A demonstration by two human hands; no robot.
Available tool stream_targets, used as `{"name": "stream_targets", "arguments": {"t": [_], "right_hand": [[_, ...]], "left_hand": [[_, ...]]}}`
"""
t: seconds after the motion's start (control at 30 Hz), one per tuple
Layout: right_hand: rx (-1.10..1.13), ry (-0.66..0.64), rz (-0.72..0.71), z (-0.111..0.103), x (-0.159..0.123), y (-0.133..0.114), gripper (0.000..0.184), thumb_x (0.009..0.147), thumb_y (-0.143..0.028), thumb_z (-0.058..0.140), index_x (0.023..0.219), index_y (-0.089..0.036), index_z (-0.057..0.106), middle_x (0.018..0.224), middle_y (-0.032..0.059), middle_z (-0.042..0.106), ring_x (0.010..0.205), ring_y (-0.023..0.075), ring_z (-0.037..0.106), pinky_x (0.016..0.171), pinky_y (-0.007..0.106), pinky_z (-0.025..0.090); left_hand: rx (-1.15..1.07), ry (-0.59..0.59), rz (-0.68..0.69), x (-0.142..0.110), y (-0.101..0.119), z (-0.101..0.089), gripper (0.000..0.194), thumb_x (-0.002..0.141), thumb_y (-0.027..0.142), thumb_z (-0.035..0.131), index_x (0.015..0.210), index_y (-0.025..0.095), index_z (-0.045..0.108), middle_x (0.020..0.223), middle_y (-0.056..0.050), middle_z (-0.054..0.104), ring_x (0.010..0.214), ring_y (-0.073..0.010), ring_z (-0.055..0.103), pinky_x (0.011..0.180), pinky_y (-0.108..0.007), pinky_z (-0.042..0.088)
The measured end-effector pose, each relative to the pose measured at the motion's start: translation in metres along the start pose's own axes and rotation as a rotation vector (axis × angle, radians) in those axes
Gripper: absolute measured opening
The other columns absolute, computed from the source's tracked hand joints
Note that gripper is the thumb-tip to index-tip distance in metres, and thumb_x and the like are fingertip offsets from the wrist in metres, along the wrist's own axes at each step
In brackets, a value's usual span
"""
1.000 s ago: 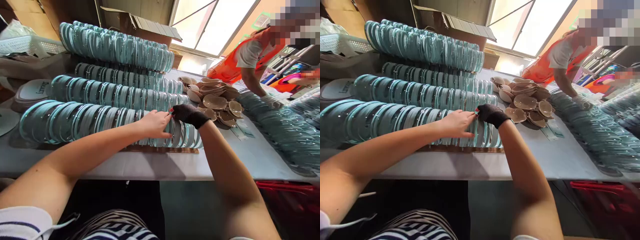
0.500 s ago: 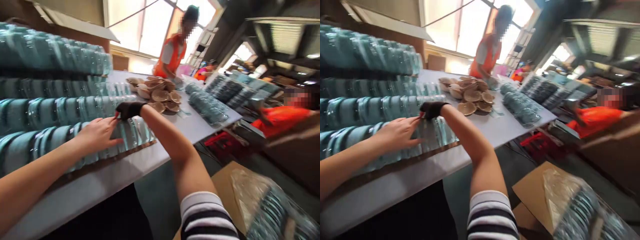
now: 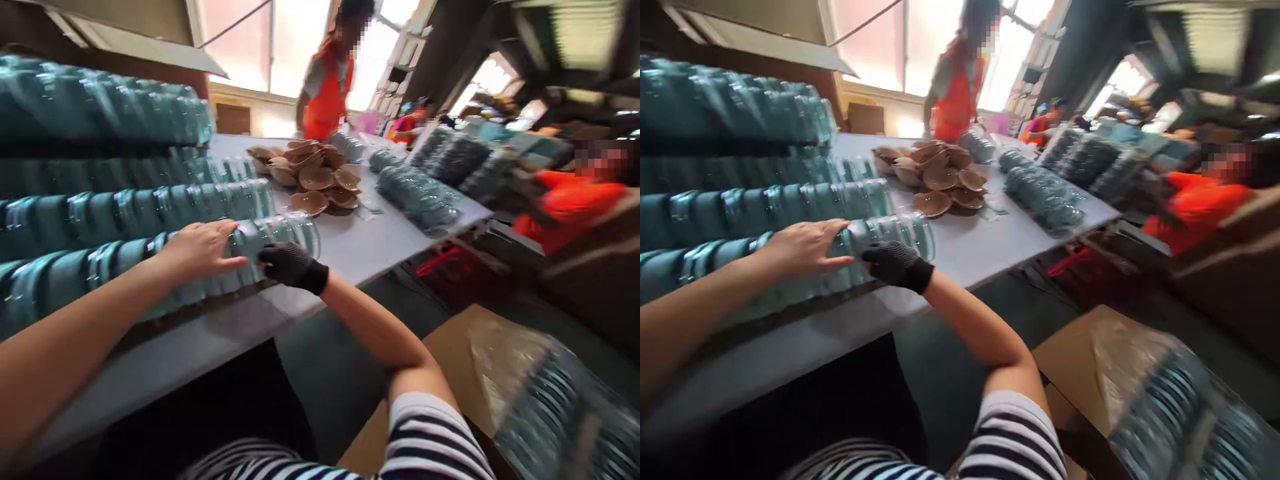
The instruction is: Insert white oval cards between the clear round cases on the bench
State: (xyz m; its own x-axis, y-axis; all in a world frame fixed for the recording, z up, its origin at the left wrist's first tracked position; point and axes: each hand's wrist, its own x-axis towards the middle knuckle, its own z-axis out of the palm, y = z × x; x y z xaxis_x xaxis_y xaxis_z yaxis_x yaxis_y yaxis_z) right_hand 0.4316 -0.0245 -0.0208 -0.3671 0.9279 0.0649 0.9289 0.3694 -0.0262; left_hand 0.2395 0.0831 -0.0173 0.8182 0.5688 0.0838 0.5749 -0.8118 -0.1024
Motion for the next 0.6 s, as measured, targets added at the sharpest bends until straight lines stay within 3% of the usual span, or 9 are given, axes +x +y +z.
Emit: {"name": "stream_targets", "arguments": {"t": [0.07, 0.17, 0.27, 0.37, 0.43, 0.5, 0.53, 0.6], "right_hand": [[0.037, 0.003, 0.042, 0.035, -0.018, -0.004, 0.027, 0.095, -0.025, 0.046, 0.102, -0.015, 0.070, 0.103, 0.0076, 0.070, 0.086, 0.0201, 0.065, 0.068, 0.028, 0.042], [0.051, -0.002, 0.150, 0.080, -0.030, -0.012, 0.031, 0.095, -0.023, 0.044, 0.112, -0.017, 0.069, 0.112, 0.0119, 0.069, 0.096, 0.0248, 0.066, 0.075, 0.032, 0.046], [0.048, -0.014, 0.202, 0.093, -0.036, -0.015, 0.033, 0.095, -0.024, 0.045, 0.118, -0.022, 0.069, 0.119, 0.0112, 0.068, 0.104, 0.0252, 0.065, 0.084, 0.033, 0.048], [0.100, 0.000, 0.142, 0.064, -0.037, 0.000, 0.029, 0.094, -0.030, 0.047, 0.106, -0.023, 0.072, 0.103, 0.0084, 0.073, 0.092, 0.0236, 0.068, 0.079, 0.031, 0.049], [0.115, 0.129, 0.205, 0.028, -0.027, 0.023, 0.030, 0.095, -0.030, 0.046, 0.108, -0.022, 0.071, 0.103, 0.0075, 0.073, 0.092, 0.0218, 0.068, 0.079, 0.029, 0.048], [0.071, 0.220, 0.318, -0.007, -0.004, 0.049, 0.035, 0.096, -0.029, 0.043, 0.121, -0.020, 0.066, 0.115, 0.0085, 0.070, 0.102, 0.0221, 0.066, 0.086, 0.030, 0.047], [0.041, 0.189, 0.341, -0.022, 0.013, 0.061, 0.036, 0.096, -0.029, 0.044, 0.125, -0.019, 0.064, 0.119, 0.0092, 0.069, 0.107, 0.0233, 0.065, 0.089, 0.031, 0.046], [-0.002, 0.000, 0.299, -0.042, 0.052, 0.081, 0.036, 0.090, -0.028, 0.054, 0.123, -0.017, 0.066, 0.117, 0.0110, 0.069, 0.106, 0.0252, 0.065, 0.089, 0.032, 0.046]], "left_hand": [[-0.060, -0.020, -0.016, 0.002, 0.000, -0.002, 0.078, 0.086, 0.068, 0.045, 0.144, 0.016, 0.037, 0.146, -0.013, 0.049, 0.131, -0.0282, 0.050, 0.106, -0.036, 0.037], [-0.118, -0.028, -0.038, 0.003, -0.002, -0.001, 0.082, 0.084, 0.068, 0.049, 0.146, 0.016, 0.035, 0.149, -0.013, 0.045, 0.134, -0.0272, 0.046, 0.110, -0.037, 0.032], [-0.140, -0.028, -0.040, -0.003, -0.004, 0.000, 0.083, 0.085, 0.068, 0.050, 0.148, 0.016, 0.034, 0.151, -0.013, 0.042, 0.138, -0.0272, 0.041, 0.112, -0.038, 0.029], [-0.124, -0.028, -0.020, -0.004, -0.003, -0.006, 0.083, 0.087, 0.067, 0.047, 0.149, 0.014, 0.032, 0.156, -0.015, 0.034, 0.144, -0.0285, 0.031, 0.117, -0.045, 0.022], [-0.118, -0.021, 0.001, 0.003, 0.002, -0.011, 0.084, 0.089, 0.068, 0.044, 0.151, 0.013, 0.029, 0.160, -0.016, 0.025, 0.147, -0.0293, 0.023, 0.118, -0.048, 0.018], [-0.142, -0.015, 0.030, 0.017, 0.010, -0.015, 0.087, 0.090, 0.069, 0.040, 0.153, 0.011, 0.024, 0.161, -0.018, 0.020, 0.148, -0.0289, 0.021, 0.117, -0.048, 0.021], [-0.155, -0.018, 0.039, 0.024, 0.015, -0.016, 0.088, 0.090, 0.069, 0.039, 0.153, 0.010, 0.023, 0.160, -0.018, 0.021, 0.148, -0.0286, 0.022, 0.116, -0.046, 0.024], [-0.157, -0.024, 0.049, 0.037, 0.026, -0.013, 0.090, 0.089, 0.069, 0.042, 0.152, 0.007, 0.025, 0.158, -0.019, 0.028, 0.145, -0.0281, 0.028, 0.113, -0.044, 0.029]]}}
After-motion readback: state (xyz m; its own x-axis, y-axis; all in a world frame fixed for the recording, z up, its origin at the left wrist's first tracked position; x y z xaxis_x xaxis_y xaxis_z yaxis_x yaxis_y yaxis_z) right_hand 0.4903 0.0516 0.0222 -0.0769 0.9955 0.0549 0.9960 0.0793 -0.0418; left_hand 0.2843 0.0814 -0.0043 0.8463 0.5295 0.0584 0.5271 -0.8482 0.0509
